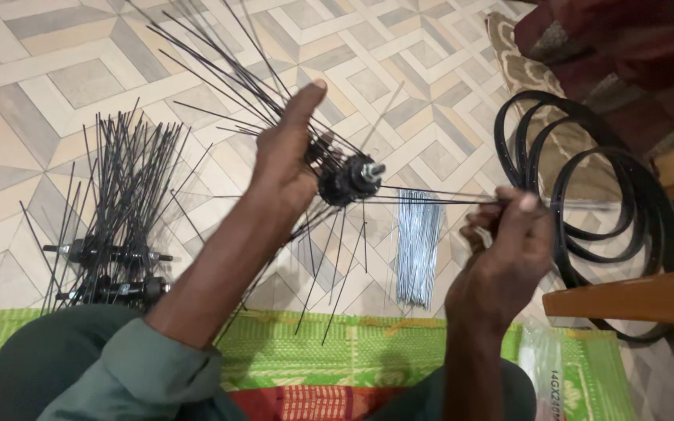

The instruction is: The person sits on a mat and inserts metal spokes into a bicycle hub, bending the ends to secure them. They then gather the spokes into a bundle and continue inserting more spokes into the hub.

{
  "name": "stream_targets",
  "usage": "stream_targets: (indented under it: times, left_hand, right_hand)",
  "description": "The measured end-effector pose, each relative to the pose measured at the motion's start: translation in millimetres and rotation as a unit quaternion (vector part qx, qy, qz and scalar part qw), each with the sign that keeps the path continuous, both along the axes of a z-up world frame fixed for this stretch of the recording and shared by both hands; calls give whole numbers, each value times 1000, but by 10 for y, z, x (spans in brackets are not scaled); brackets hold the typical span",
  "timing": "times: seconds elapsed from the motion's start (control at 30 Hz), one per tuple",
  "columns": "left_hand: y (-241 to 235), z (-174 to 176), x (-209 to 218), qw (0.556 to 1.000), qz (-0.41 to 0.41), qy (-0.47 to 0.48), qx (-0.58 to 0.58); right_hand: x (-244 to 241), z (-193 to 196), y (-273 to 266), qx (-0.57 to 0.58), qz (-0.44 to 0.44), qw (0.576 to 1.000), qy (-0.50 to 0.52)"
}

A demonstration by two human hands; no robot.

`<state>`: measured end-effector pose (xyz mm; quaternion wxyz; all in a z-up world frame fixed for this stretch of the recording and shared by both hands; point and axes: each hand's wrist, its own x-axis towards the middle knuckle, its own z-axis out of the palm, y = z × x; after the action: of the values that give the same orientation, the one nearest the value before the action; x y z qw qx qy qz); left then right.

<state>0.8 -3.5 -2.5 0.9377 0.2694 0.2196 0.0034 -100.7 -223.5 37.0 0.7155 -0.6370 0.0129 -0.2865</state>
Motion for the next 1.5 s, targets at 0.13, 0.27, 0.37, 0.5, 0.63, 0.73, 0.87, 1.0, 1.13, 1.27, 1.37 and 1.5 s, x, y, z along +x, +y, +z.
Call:
stream_targets:
  times: [0.13, 0.27, 0.37, 0.5, 0.63, 0.73, 0.87, 1.0, 1.13, 1.27, 1.37, 1.5]
  left_hand:
    - [-89, -37, -2, 994, -6, 25, -103]
    - [-49, 28, -19, 987, 32, 60, -143]
    - [-15, 56, -41, 987, 43, 59, -142]
    - [-7, 61, -55, 986, 33, 41, -161]
    - [-13, -28, -66, 993, 7, 71, -93]
    - [-33, -39, -30, 996, 16, 76, -42]
    - [-46, -45, -18, 996, 25, 74, -51]
    - [-65, -75, -52, 994, 3, 27, -101]
    - [-48, -81, 17, 987, 36, 45, -148]
    - [80, -110, 4, 984, 67, 45, -160]
    - [78, -76, -31, 991, 48, 41, -114]
    - [-103, -52, -96, 1000, 11, -3, 27]
  right_hand:
    - [26, 235, 164, -138, -13, 986, -94]
    - [8, 251, 280, -203, 23, 978, -46]
    - [-2, 82, 360, -239, 74, 968, 5]
    - [-4, -87, 442, -98, 144, 979, 103]
    - [4, -94, 372, -4, 104, 990, 96]
    - [4, -8, 291, 17, 129, 991, 5]
    - [-19, 10, 282, 26, 102, 994, 24]
    - [126, -19, 155, 90, 89, 991, 33]
    - [-11, -171, -32, 33, 70, 997, 1]
    - [-446, -392, 16, -127, 91, 988, 3]
    - [-523, -395, 111, -135, 59, 989, 0]
    - [-394, -175, 205, -194, 61, 976, -76]
